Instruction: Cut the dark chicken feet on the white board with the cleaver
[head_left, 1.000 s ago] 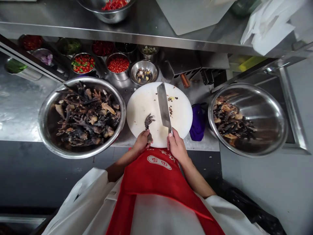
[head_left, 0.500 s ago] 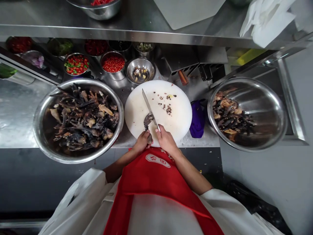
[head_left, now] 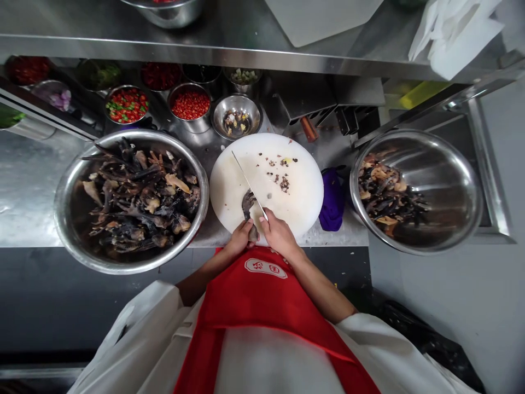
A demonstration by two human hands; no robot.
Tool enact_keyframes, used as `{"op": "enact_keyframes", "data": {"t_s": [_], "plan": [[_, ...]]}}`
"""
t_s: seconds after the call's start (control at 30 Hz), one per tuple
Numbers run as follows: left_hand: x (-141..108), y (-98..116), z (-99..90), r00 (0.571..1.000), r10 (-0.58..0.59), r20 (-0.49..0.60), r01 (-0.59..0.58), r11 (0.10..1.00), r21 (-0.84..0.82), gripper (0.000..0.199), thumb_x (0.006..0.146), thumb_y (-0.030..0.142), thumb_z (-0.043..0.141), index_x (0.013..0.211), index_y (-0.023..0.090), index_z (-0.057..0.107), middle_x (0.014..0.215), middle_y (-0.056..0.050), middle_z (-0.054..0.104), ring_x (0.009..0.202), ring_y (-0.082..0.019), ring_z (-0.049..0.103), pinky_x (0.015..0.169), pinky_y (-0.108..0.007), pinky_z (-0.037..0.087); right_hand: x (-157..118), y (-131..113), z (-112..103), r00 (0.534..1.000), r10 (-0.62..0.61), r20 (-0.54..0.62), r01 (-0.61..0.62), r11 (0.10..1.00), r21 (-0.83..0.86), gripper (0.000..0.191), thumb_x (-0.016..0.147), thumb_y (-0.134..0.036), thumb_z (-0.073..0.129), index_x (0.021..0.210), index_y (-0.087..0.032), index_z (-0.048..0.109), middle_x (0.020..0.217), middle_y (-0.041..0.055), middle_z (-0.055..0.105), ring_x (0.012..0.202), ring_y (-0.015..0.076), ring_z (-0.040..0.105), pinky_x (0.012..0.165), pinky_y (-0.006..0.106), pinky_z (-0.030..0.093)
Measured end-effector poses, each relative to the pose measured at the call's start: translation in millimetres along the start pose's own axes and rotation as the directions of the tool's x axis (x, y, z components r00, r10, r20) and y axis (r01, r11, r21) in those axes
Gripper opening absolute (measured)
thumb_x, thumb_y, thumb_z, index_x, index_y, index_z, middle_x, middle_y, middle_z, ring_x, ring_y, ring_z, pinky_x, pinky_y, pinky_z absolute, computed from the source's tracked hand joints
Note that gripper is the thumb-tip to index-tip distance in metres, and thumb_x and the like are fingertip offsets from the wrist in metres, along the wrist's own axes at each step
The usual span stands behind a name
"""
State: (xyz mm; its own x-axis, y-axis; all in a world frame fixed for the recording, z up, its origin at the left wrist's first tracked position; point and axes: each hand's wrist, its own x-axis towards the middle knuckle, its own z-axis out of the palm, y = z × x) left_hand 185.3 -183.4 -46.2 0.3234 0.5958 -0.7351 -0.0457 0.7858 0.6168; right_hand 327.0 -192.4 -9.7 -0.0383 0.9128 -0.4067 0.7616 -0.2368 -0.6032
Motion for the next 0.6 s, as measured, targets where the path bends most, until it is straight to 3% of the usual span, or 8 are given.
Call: {"op": "enact_keyframes", "data": {"t_s": [0.17,0.27,0.43,0.53,0.6], "plan": [[-10.4,3.7,-12.4,0.998,-0.058,0.027,0.062,0.985,-0.162,0.039,0.083,0.059,0.046,0.076,0.02,0.047,0.047,0.004,0.048,0.028,-0.007,0.026,0.032,-0.023,0.019,4.8,18.4,-5.1,0.998,-0.054,-0.012,0.055,0.993,0.1,0.047,0.098,-0.044,0.031,0.135,-0.019,0.046,0.101,0.009,0.07,0.089,0.0242,0.066,0.078,0.032,0.047],[-15.5,8.5,-26.4,0.998,-0.064,-0.018,0.061,0.991,-0.121,0.037,0.079,0.056,0.054,0.086,0.02,0.048,0.052,0.005,0.05,0.031,-0.006,0.028,0.034,-0.021,0.02,9.1,36.4,-19.0,0.999,-0.045,-0.007,0.045,0.977,0.209,0.047,0.096,-0.047,0.035,0.129,-0.02,0.053,0.086,0.0047,0.07,0.075,0.0214,0.065,0.071,0.031,0.048],[-20.3,16.6,-45.9,0.958,0.164,-0.237,-0.135,0.982,0.131,0.045,0.066,0.033,0.073,0.101,0.021,0.048,0.061,0.008,0.052,0.043,-0.005,0.041,0.041,-0.017,0.027,1.3,59.7,-49.8,1.0,-0.007,0.01,0.003,0.951,0.308,0.048,0.093,-0.05,0.041,0.128,-0.019,0.053,0.054,-0.0038,0.056,0.049,0.0168,0.055,0.058,0.028,0.046],[-36.3,28.5,-48.9,0.906,0.271,-0.325,-0.272,0.961,0.042,0.036,0.069,0.027,0.067,0.099,0.022,0.049,0.059,0.008,0.051,0.043,-0.005,0.04,0.04,-0.017,0.024,-20.9,72.5,-63.4,0.991,0.008,0.132,-0.063,0.906,0.42,0.047,0.092,-0.05,0.045,0.128,-0.02,0.05,0.048,-0.0073,0.049,0.042,0.014,0.048,0.05,0.026,0.042],[-51.9,41.3,-49.9,0.836,0.368,-0.406,-0.429,0.901,-0.067,0.032,0.069,0.024,0.064,0.098,0.024,0.049,0.058,0.007,0.052,0.043,-0.006,0.042,0.04,-0.018,0.023,-40.3,85.3,-68.4,0.968,0.012,0.252,-0.134,0.87,0.474,0.048,0.09,-0.05,0.049,0.127,-0.019,0.049,0.051,-0.0073,0.049,0.042,0.0123,0.047,0.046,0.024,0.04]]}}
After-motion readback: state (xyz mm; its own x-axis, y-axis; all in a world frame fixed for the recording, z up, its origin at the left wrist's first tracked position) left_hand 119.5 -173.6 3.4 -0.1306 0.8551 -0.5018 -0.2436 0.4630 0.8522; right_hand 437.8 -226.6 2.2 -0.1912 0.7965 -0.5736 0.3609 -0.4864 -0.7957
